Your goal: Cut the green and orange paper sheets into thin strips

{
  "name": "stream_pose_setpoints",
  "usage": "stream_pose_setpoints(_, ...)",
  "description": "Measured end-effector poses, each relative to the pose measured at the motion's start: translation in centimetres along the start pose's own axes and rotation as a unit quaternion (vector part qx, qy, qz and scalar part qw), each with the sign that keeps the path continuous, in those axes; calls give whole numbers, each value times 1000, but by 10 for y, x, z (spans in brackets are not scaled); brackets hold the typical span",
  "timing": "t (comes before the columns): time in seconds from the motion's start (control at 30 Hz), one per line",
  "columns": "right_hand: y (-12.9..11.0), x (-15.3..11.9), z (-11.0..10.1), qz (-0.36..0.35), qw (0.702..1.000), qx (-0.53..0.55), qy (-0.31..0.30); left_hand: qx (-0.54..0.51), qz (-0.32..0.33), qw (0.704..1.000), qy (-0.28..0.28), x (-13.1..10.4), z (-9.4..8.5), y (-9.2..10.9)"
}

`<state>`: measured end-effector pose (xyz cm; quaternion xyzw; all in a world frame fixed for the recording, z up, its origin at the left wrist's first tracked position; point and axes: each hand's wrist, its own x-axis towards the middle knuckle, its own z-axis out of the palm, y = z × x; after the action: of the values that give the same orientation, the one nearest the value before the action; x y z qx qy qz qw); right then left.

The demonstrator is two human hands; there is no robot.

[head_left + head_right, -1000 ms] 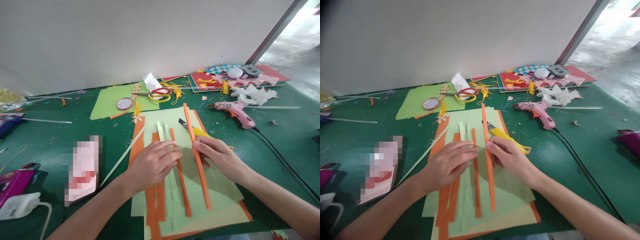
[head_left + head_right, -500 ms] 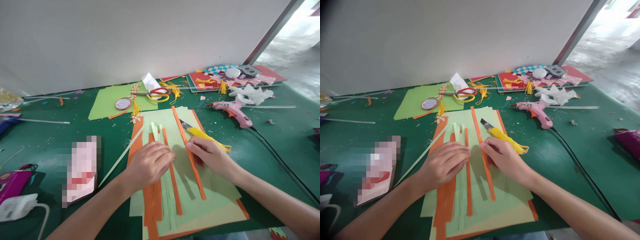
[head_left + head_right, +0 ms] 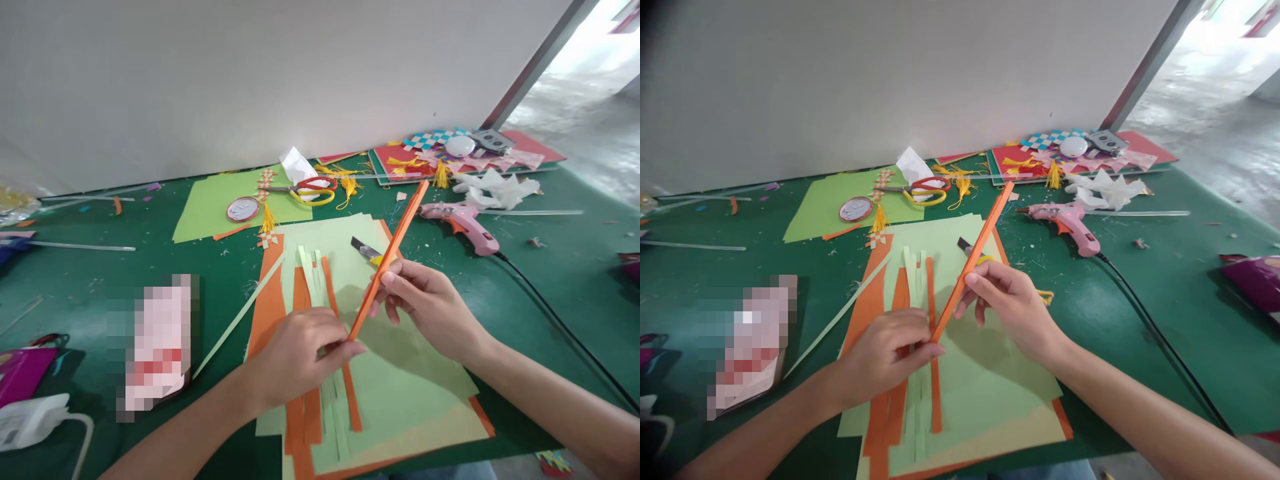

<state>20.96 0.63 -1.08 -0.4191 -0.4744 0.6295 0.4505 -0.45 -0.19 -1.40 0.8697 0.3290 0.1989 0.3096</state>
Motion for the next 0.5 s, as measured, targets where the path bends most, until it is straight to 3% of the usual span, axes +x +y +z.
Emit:
stream_pose_setpoints(0.33,-1,1,-5,-6,1000,-9,25,-59,-47,997,18,0,-7,-3)
stream_pose_setpoints(0.5,-4,3,-9,-14,997,-22,75,-93,-106,979,150,1,-15,0)
